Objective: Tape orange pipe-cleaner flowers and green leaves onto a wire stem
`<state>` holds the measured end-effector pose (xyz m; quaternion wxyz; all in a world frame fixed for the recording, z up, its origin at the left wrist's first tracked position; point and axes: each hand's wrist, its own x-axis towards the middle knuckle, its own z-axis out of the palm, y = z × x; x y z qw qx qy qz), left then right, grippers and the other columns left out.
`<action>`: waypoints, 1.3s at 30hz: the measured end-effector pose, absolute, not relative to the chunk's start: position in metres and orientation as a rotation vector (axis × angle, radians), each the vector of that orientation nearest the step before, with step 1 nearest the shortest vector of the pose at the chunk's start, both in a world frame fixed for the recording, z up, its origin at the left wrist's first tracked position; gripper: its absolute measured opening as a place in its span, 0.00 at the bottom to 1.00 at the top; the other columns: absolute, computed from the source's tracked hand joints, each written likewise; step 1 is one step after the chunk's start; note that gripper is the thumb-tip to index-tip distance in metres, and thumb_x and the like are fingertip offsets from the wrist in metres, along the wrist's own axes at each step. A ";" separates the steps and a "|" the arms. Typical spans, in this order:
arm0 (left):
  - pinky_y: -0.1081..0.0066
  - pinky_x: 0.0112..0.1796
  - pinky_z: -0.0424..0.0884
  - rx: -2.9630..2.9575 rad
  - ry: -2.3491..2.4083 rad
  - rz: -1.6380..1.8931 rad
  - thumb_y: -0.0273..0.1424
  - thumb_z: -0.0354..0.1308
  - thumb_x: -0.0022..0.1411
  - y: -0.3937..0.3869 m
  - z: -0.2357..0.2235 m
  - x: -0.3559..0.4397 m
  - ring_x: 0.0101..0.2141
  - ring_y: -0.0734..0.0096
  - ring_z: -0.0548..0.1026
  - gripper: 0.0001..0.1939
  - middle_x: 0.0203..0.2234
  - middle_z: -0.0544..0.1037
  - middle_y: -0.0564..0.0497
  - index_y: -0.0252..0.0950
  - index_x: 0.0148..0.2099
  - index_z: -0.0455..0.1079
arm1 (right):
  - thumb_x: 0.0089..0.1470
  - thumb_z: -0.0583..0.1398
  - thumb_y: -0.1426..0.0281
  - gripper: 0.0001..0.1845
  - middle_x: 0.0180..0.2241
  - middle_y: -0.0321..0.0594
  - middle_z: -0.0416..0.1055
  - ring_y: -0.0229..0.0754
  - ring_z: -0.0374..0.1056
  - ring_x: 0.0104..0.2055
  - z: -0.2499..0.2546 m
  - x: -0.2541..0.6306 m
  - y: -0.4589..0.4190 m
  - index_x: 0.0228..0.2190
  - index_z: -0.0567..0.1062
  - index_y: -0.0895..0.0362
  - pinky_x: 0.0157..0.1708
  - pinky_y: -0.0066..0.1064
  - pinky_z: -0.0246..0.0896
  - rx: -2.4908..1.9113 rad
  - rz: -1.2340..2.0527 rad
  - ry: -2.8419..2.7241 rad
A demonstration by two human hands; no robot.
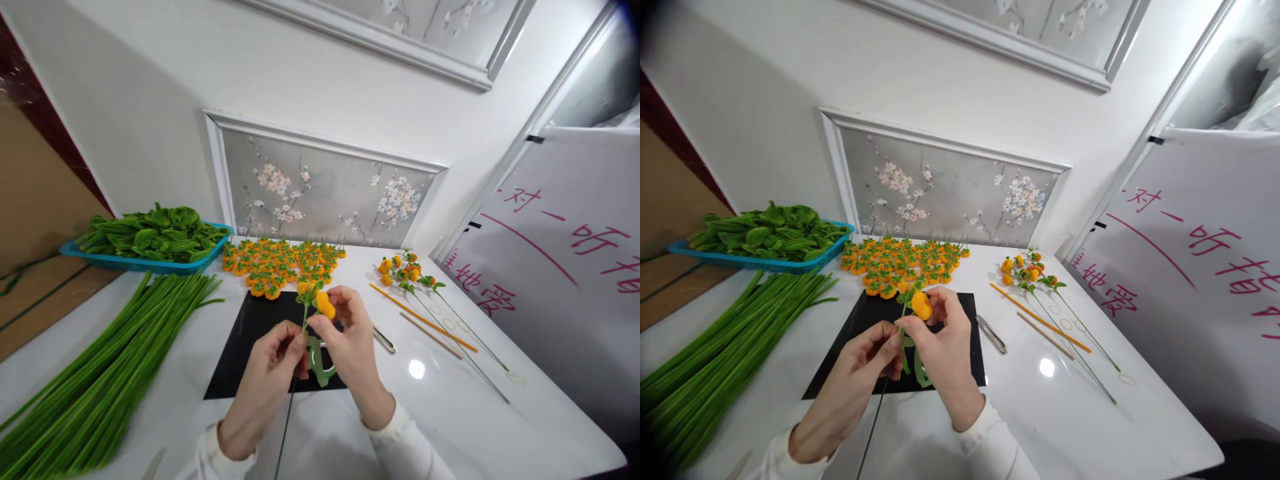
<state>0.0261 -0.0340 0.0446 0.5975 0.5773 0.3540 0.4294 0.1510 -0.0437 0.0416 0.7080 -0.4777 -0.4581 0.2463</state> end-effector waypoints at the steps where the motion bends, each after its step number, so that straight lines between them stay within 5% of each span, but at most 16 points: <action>1: 0.74 0.22 0.62 1.284 0.807 0.982 0.38 0.57 0.58 -0.034 0.047 0.026 0.20 0.75 0.63 0.14 0.17 0.66 0.57 0.37 0.25 0.62 | 0.43 0.66 0.69 0.23 0.34 0.34 0.67 0.38 0.66 0.35 0.040 0.153 -0.044 0.42 0.67 0.53 0.37 0.30 0.63 -1.007 0.641 -0.982; 6: 0.76 0.22 0.60 1.123 0.738 0.945 0.36 0.59 0.56 -0.036 0.055 0.023 0.20 0.76 0.62 0.14 0.17 0.66 0.56 0.37 0.24 0.62 | 0.48 0.64 0.63 0.15 0.36 0.38 0.70 0.39 0.68 0.38 0.030 0.159 -0.046 0.38 0.71 0.55 0.41 0.32 0.63 -0.814 1.132 -1.047; 11: 0.77 0.21 0.59 1.082 0.700 0.929 0.35 0.61 0.55 -0.037 0.053 0.025 0.20 0.77 0.61 0.13 0.17 0.67 0.55 0.35 0.23 0.65 | 0.49 0.63 0.59 0.15 0.19 0.33 0.67 0.34 0.62 0.19 0.029 0.156 -0.046 0.34 0.76 0.58 0.19 0.26 0.55 -0.800 1.395 -1.033; 14: 0.78 0.20 0.59 1.012 0.661 0.889 0.35 0.62 0.54 -0.038 0.050 0.026 0.19 0.79 0.60 0.12 0.16 0.67 0.55 0.34 0.25 0.68 | 0.45 0.66 0.60 0.14 0.17 0.33 0.66 0.34 0.62 0.16 0.030 0.155 -0.047 0.28 0.76 0.59 0.16 0.25 0.52 -0.767 1.519 -0.940; 18: 0.79 0.21 0.63 0.959 0.674 0.883 0.36 0.63 0.54 -0.041 0.050 0.028 0.21 0.78 0.64 0.14 0.17 0.69 0.54 0.34 0.23 0.69 | 0.42 0.68 0.63 0.12 0.18 0.33 0.68 0.32 0.62 0.15 0.034 0.156 -0.048 0.25 0.77 0.59 0.16 0.25 0.52 -0.760 1.477 -0.820; 25: 0.74 0.24 0.70 1.225 0.814 0.949 0.36 0.62 0.54 -0.043 0.052 0.029 0.21 0.73 0.71 0.09 0.18 0.74 0.52 0.34 0.31 0.75 | 0.44 0.67 0.64 0.10 0.15 0.31 0.62 0.28 0.45 0.16 0.037 0.158 -0.049 0.24 0.80 0.60 0.15 0.24 0.38 -0.872 1.244 -0.878; 33: 0.73 0.20 0.69 1.203 0.793 1.053 0.34 0.60 0.56 -0.045 0.047 0.030 0.17 0.73 0.70 0.10 0.14 0.72 0.53 0.35 0.25 0.71 | 0.48 0.64 0.66 0.07 0.28 0.37 0.68 0.36 0.62 0.28 0.050 0.163 -0.052 0.29 0.81 0.54 0.28 0.29 0.58 -0.956 1.108 -1.183; 39: 0.77 0.18 0.66 1.035 0.780 1.185 0.35 0.63 0.53 -0.047 0.046 0.032 0.16 0.77 0.67 0.09 0.15 0.71 0.55 0.35 0.28 0.69 | 0.48 0.64 0.70 0.04 0.28 0.39 0.70 0.40 0.64 0.32 0.054 0.159 -0.056 0.25 0.80 0.54 0.33 0.32 0.59 -1.045 0.807 -1.279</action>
